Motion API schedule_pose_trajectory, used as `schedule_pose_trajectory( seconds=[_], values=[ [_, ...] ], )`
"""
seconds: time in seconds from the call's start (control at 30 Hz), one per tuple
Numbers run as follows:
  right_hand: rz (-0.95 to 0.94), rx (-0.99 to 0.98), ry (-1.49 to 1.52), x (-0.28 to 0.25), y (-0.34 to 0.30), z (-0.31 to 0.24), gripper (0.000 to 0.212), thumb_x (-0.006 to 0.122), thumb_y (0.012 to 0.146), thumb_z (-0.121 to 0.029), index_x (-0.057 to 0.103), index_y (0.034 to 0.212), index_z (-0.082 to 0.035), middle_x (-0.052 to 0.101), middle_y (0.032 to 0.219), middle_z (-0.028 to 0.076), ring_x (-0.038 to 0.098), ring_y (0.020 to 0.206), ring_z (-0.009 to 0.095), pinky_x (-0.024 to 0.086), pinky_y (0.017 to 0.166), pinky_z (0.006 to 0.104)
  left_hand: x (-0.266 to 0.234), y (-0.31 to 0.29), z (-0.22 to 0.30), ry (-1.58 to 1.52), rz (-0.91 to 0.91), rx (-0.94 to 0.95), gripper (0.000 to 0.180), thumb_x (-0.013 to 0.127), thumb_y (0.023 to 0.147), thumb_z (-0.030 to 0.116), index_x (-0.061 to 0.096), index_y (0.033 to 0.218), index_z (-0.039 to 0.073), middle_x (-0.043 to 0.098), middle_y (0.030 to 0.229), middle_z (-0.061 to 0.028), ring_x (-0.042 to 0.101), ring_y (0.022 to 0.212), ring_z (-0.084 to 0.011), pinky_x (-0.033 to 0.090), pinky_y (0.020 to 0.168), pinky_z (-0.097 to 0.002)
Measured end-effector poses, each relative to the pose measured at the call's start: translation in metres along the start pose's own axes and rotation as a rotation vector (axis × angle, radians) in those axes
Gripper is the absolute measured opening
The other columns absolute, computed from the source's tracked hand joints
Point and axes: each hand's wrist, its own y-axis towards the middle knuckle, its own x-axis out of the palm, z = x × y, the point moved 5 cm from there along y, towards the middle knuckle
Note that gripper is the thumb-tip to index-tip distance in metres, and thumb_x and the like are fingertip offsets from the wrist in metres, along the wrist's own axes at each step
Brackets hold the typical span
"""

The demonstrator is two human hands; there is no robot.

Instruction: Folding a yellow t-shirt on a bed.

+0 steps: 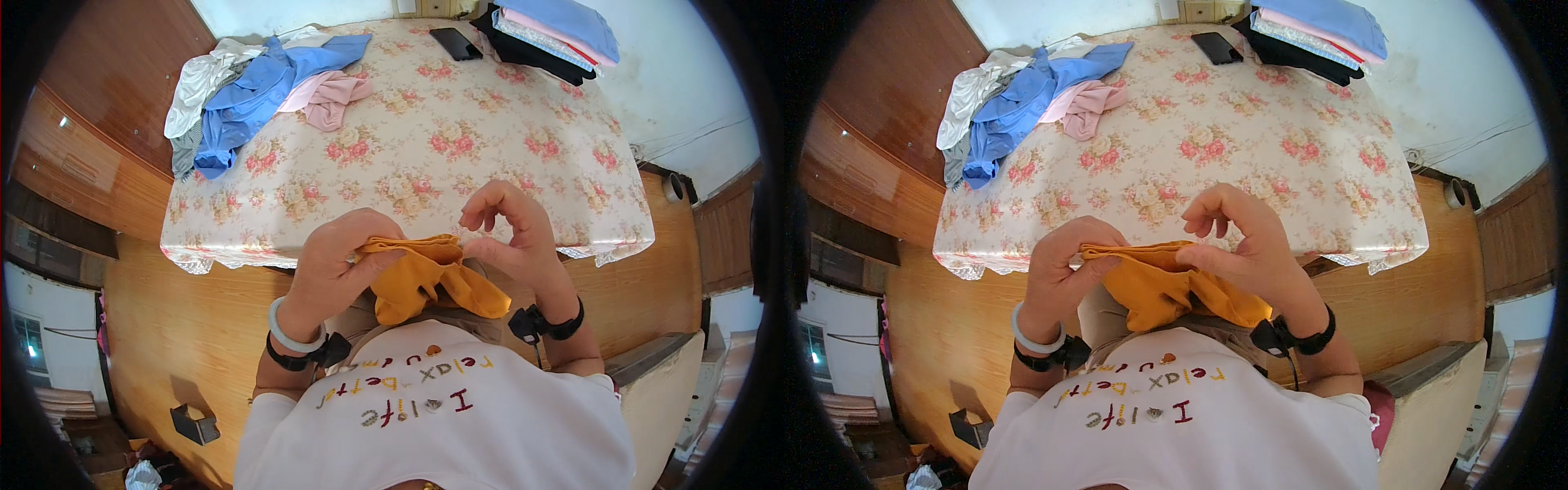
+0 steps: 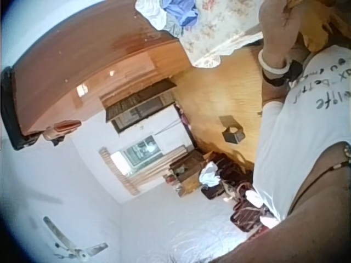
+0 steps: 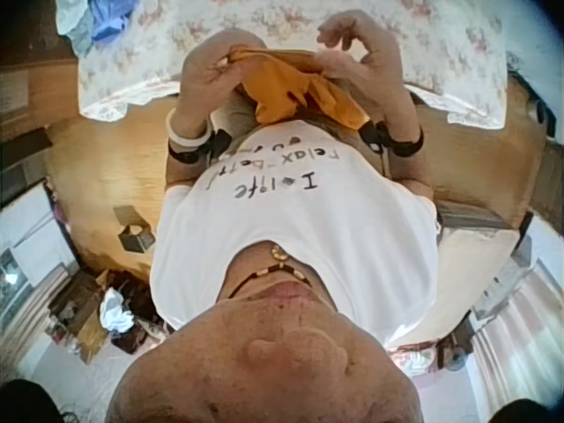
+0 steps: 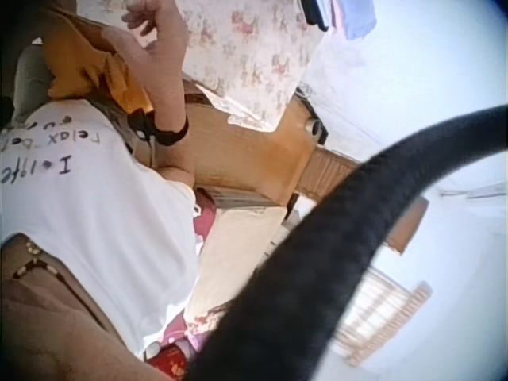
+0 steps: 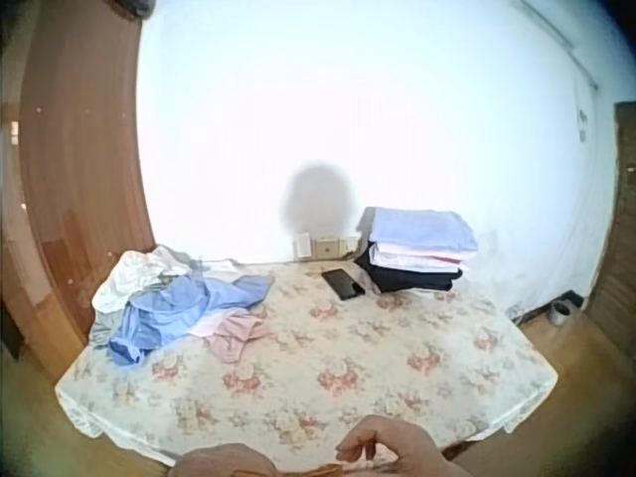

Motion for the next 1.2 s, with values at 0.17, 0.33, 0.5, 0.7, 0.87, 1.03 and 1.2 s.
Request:
schedule_pose_trajectory(
  seconds=[0.17, 0.33, 0.5, 0.7, 0.87, 1.03, 1.2],
  values=[
    [-0.131, 0.142, -0.067, 0.007, -0.024, 0.023, 0.059, 0.086, 0.07, -0.021, 0.057, 0.12, -0.008, 0.061, 0.116, 0.003, 0.057, 0.101, 0.013, 0.044, 0.078, 0.0266, -0.008, -0.01, -0.005, -0.181, -0.004, -0.002, 0.01, 0.066, 0.084, -0.003, 0.064, 0.094, 0.0, 0.072, 0.102, -0.0115, 0.066, 0.086, -0.0194, 0.051, 0.076, -0.031],
    [-0.277, 0.208, -0.159, 0.03, -0.033, 0.028, 0.083, 0.091, 0.064, -0.023, 0.047, 0.133, -0.009, 0.055, 0.128, 0.006, 0.056, 0.108, 0.018, 0.046, 0.081, 0.0301, -0.014, -0.018, -0.009, -0.188, 0.04, 0.008, 0.009, 0.066, 0.088, 0.004, 0.064, 0.096, 0.001, 0.072, 0.103, -0.0134, 0.067, 0.087, -0.0182, 0.05, 0.076, -0.0292],
    [-0.314, 0.162, -0.138, 0.045, -0.036, 0.031, 0.087, 0.091, 0.064, -0.025, 0.045, 0.135, -0.004, 0.056, 0.124, 0.013, 0.057, 0.111, 0.028, 0.047, 0.096, 0.0375, -0.015, -0.022, -0.007, -0.179, 0.095, 0.012, 0.009, 0.066, 0.09, 0.007, 0.062, 0.094, 0.0, 0.072, 0.101, -0.0147, 0.067, 0.087, -0.0181, 0.05, 0.076, -0.029],
    [-0.259, 0.323, -0.105, 0.053, -0.043, 0.048, 0.073, 0.086, 0.07, -0.018, 0.049, 0.132, -0.007, 0.063, 0.11, 0.012, 0.061, 0.102, 0.026, 0.05, 0.088, 0.0358, -0.019, -0.026, -0.007, -0.161, 0.081, 0.033, 0.009, 0.06, 0.092, 0.002, 0.058, 0.101, 0.0, 0.069, 0.102, -0.0207, 0.067, 0.094, -0.0251, 0.053, 0.085, -0.0343],
    [-0.245, 0.355, -0.048, 0.055, -0.044, 0.048, 0.061, 0.083, 0.074, -0.021, 0.054, 0.126, -0.007, 0.064, 0.107, 0.011, 0.061, 0.096, 0.022, 0.049, 0.077, 0.0319, -0.019, -0.027, -0.007, -0.217, 0.194, -0.056, 0.008, 0.061, 0.092, 0.002, 0.06, 0.099, -0.002, 0.071, 0.102, -0.0162, 0.067, 0.093, -0.0189, 0.051, 0.083, -0.0293],
    [-0.272, 0.248, -0.122, 0.062, -0.041, 0.04, 0.071, 0.084, 0.073, -0.021, 0.049, 0.132, -0.004, 0.064, 0.11, 0.015, 0.062, 0.099, 0.029, 0.05, 0.084, 0.0374, -0.014, -0.027, -0.01, -0.278, 0.28, -0.13, 0.01, 0.06, 0.094, 0.002, 0.061, 0.102, -0.003, 0.07, 0.1, -0.0113, 0.064, 0.09, -0.0133, 0.05, 0.081, -0.0252],
    [-0.262, 0.227, -0.171, 0.068, -0.047, 0.037, 0.084, 0.084, 0.073, -0.022, 0.039, 0.141, -0.001, 0.063, 0.11, 0.019, 0.061, 0.104, 0.036, 0.049, 0.09, 0.043, -0.012, -0.029, -0.014, -0.251, 0.368, -0.176, 0.009, 0.06, 0.094, 0.003, 0.061, 0.102, -0.002, 0.064, 0.09, -0.0032, 0.055, 0.08, -0.0072, 0.044, 0.073, -0.0213]
  ],
)
